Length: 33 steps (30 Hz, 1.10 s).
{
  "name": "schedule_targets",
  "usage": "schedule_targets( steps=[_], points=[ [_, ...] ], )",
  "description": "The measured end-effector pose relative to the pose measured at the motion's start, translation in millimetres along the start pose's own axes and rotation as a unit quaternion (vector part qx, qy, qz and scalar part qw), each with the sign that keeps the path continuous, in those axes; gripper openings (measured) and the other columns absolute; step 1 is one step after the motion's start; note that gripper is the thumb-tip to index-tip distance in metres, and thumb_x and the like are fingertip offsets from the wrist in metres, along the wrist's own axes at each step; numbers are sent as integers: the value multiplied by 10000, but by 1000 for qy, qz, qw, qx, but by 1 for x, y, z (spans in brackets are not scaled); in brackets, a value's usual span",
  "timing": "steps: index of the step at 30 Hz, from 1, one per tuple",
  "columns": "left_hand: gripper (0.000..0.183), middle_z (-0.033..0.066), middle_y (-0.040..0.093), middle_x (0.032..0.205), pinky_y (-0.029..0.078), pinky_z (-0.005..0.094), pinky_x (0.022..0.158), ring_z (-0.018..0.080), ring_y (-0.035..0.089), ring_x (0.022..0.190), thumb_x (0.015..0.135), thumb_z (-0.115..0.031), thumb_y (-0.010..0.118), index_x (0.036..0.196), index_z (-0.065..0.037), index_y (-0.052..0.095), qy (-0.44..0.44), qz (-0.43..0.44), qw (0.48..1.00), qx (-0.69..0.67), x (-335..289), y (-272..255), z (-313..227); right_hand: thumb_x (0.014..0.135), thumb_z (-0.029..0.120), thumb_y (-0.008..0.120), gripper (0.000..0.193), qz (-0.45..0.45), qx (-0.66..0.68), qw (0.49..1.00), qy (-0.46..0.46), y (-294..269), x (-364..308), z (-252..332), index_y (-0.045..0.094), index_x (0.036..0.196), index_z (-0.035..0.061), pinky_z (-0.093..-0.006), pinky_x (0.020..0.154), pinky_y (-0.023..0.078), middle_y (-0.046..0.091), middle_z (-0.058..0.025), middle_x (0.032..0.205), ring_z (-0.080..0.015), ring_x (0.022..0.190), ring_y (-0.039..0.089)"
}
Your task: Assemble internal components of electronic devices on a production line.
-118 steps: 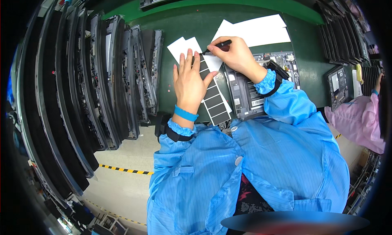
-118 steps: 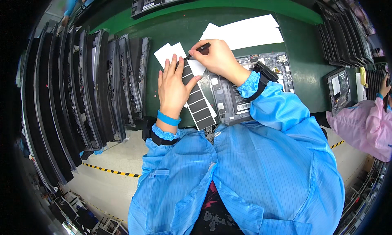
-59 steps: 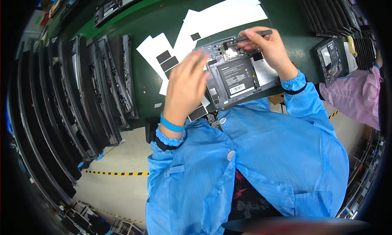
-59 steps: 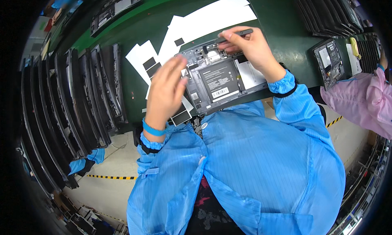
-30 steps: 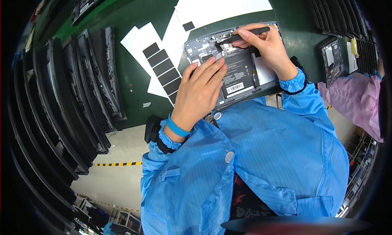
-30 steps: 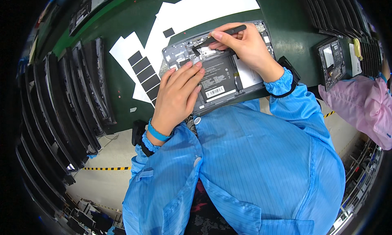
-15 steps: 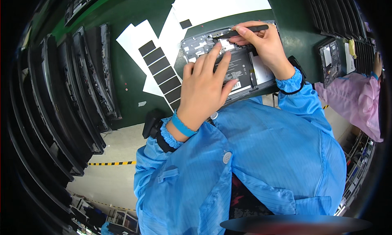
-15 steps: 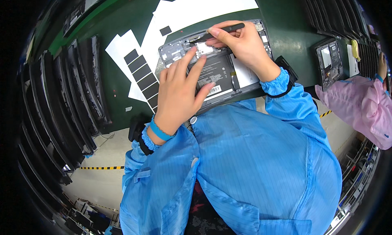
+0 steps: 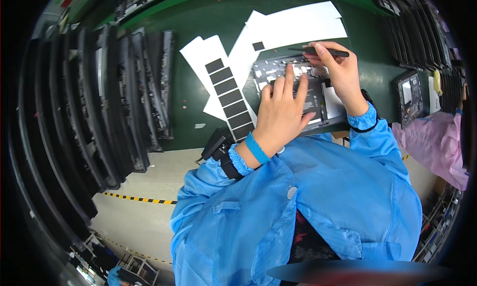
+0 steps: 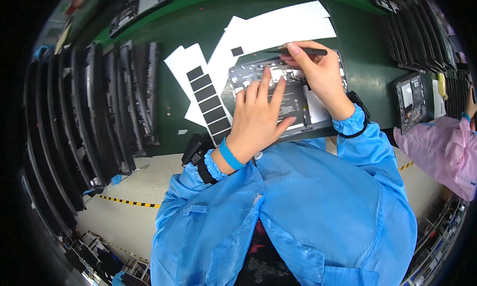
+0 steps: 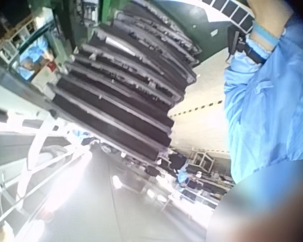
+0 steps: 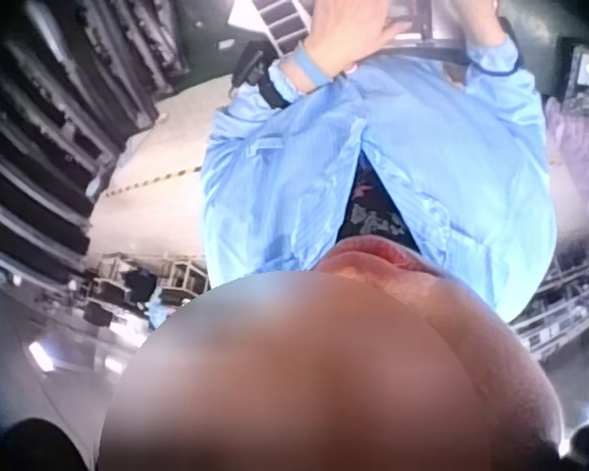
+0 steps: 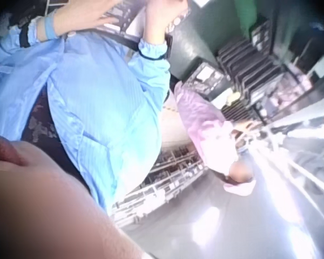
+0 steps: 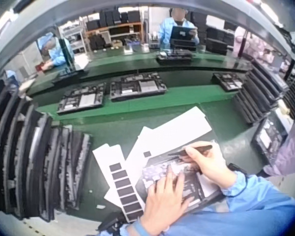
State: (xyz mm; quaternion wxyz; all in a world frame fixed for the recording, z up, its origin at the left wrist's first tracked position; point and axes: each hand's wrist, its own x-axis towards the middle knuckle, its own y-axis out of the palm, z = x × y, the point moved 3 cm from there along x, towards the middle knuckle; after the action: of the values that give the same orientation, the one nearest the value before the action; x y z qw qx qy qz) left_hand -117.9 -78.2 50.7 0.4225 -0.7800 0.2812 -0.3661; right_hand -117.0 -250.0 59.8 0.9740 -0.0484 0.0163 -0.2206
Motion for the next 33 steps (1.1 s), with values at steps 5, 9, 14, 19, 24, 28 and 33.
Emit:
schedule_targets(
  steps=[5, 9, 14, 19, 24, 28, 33],
  points=[
    [112, 118, 655, 872, 469, 385, 692, 287, 614, 813, 803, -128, 668, 882, -49, 656, -131, -162, 978, -23, -17, -43, 52, 875, 210, 675, 242, 73, -53, 994, -67, 75, 18, 8, 705, 917, -26, -260, 608, 502, 696, -96, 737, -126, 676, 651],
    [399, 143, 578, 1246, 414, 435, 931, 332, 521, 1156, 866, -275, 642, 1181, -37, 586, -213, -153, 959, 106, -26, -37, 101, 860, 220, 677, 255, 86, -211, 970, -82, 117, 33, 7, 710, 923, -25, -286, 628, 521, 706, -130, 779, -171, 694, 677],
    [587, 149, 475, 1402, 370, 474, 943, 314, 427, 1296, 856, -415, 641, 1294, -42, 529, -237, -42, 959, 147, -35, -24, 111, 828, 234, 697, 255, 67, -241, 962, -106, 128, 37, -5, 725, 915, -4, -315, 660, 543, 713, -155, 816, -229, 707, 696],
    [612, 153, 477, 1399, 366, 460, 915, 319, 423, 1299, 844, -432, 646, 1312, -57, 524, -233, -41, 958, 162, -34, -23, 112, 820, 246, 688, 247, 81, -240, 961, -115, 132, 40, -7, 733, 888, 12, -329, 661, 543, 706, -153, 780, -250, 707, 695],
    [608, 148, 477, 1400, 364, 463, 916, 321, 419, 1299, 842, -433, 647, 1308, -60, 532, -228, -48, 959, 160, -35, -23, 111, 810, 247, 683, 232, 79, -224, 962, -138, 133, 37, -7, 740, 873, 32, -337, 659, 541, 699, -153, 742, -268, 695, 691],
    [592, 138, 470, 1404, 356, 499, 968, 317, 410, 1301, 849, -444, 641, 1297, -66, 551, -243, -42, 958, 148, -33, -21, 111, 824, 166, 687, 195, 97, -113, 980, -128, 130, 33, -5, 727, 904, -8, -297, 672, 541, 712, -135, 796, -192, 719, 688],
    [587, 138, 480, 1396, 354, 495, 979, 319, 413, 1300, 848, -451, 638, 1287, -69, 564, -235, -38, 958, 159, -33, -22, 111, 865, 111, 684, 184, 105, 64, 991, -56, 94, 20, 17, 704, 949, -51, -256, 707, 542, 713, -110, 860, -140, 775, 678]
  ],
)
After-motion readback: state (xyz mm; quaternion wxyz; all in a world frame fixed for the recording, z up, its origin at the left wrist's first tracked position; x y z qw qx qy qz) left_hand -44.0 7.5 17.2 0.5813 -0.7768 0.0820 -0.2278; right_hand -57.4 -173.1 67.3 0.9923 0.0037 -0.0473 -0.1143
